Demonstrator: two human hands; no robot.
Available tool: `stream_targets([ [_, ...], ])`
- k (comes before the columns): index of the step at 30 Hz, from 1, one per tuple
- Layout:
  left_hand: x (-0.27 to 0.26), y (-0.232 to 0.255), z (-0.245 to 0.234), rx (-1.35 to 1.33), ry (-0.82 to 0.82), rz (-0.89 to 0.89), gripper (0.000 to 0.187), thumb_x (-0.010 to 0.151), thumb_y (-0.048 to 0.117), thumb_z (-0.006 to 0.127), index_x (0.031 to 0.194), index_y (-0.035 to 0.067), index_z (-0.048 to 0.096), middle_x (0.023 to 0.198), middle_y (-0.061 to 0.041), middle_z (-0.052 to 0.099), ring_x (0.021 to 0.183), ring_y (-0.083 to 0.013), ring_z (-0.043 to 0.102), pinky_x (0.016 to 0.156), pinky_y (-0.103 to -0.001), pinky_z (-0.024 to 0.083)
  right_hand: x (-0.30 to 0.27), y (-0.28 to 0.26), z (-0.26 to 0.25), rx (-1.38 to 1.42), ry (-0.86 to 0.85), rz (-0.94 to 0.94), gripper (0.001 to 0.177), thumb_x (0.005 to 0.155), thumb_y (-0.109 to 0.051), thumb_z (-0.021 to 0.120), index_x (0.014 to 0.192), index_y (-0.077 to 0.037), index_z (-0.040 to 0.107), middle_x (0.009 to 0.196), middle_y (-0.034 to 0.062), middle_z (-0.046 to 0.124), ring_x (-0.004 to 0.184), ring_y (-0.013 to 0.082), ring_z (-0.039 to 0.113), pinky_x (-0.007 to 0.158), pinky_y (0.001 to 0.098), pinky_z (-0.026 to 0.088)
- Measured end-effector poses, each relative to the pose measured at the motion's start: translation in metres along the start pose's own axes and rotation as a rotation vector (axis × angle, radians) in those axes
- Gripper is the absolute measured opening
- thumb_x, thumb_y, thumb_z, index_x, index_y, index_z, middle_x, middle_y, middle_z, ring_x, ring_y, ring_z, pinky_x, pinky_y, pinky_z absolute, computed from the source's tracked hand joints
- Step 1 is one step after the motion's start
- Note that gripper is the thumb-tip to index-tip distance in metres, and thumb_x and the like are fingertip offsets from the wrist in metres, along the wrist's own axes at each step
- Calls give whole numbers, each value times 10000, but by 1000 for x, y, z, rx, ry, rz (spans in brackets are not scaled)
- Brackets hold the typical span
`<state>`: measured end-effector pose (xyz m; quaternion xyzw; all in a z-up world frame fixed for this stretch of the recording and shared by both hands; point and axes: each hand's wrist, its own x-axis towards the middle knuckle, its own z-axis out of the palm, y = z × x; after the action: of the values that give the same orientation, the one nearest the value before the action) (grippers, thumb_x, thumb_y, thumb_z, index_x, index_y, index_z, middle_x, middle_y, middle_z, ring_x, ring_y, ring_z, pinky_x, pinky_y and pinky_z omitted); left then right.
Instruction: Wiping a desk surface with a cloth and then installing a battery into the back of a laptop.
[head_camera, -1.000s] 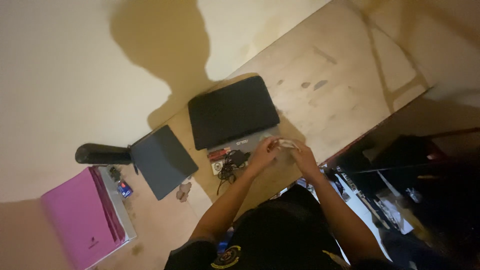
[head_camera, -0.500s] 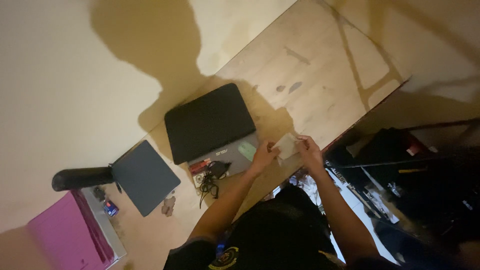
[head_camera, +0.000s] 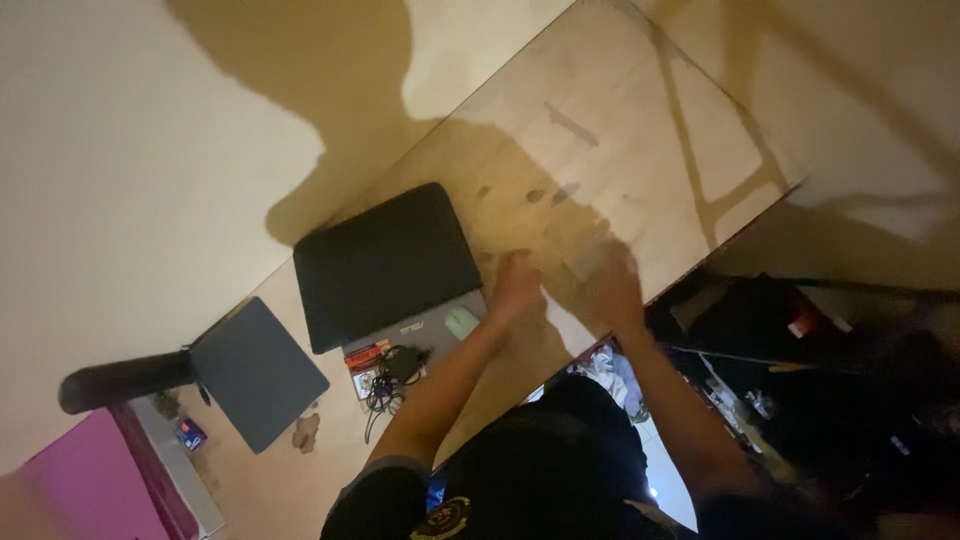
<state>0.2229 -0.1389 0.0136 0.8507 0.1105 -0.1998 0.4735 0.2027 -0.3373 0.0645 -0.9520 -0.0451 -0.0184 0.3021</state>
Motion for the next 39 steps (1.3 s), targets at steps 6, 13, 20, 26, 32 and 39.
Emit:
stream_targets([
  [6, -30, 113, -50, 224, 191, 112, 604, 1060, 164, 685, 1572, -123, 541, 1585, -358, 485, 1493, -512, 545, 1237, -620, 472, -6, 57, 48, -542, 322, -292, 685, 1085, -535, 640, 1587, -70, 646, 1617, 278, 594, 1493, 506, 577, 1202, 613, 498],
  [13, 36, 67, -17, 384, 316, 13, 710, 1102, 322, 580, 1687, -44, 417, 1792, -325, 330, 1692, -472, 306, 1420, -588, 184, -19, 77, 64, -280, 3, -315, 729, 1079, -425, 666, 1707, -95, 498, 1706, 298, 486, 1558, 579, 457, 1253, 739, 376],
  [20, 63, 26, 12, 701, 601, 175, 719, 961, 409, 664, 1535, -18, 591, 1590, -308, 568, 1525, -494, 531, 1304, -627, 356, 53, 136, -14, -454, 94, -101, 711, 1116, -466, 623, 1721, -111, 507, 1705, 244, 539, 1580, 502, 504, 1235, 682, 435],
  [26, 77, 1, 22, 719, 672, 205, 772, 922, 445, 712, 1557, 18, 608, 1622, -272, 560, 1554, -471, 502, 1298, -641, 362, 158, 155, -31, -333, -39, 316, 742, 1203, -427, 450, 1855, -166, 211, 1816, 305, 296, 1655, 571, 303, 1330, 740, 269],
  [32, 82, -11, 28, 662, 669, 232, 767, 957, 410, 683, 1607, 21, 563, 1683, -276, 492, 1587, -495, 449, 1287, -679, 358, 199, 86, 16, -615, 165, 33, 693, 1177, -415, 609, 1740, -29, 489, 1698, 329, 506, 1534, 526, 525, 1221, 651, 451],
  [39, 88, -10, 26, 774, 777, 259, 785, 867, 480, 725, 1531, 72, 638, 1595, -222, 592, 1543, -429, 529, 1302, -617, 381, 112, 73, 73, -566, 129, -318, 747, 1098, -553, 567, 1749, -192, 505, 1739, 196, 482, 1589, 431, 467, 1247, 615, 425],
])
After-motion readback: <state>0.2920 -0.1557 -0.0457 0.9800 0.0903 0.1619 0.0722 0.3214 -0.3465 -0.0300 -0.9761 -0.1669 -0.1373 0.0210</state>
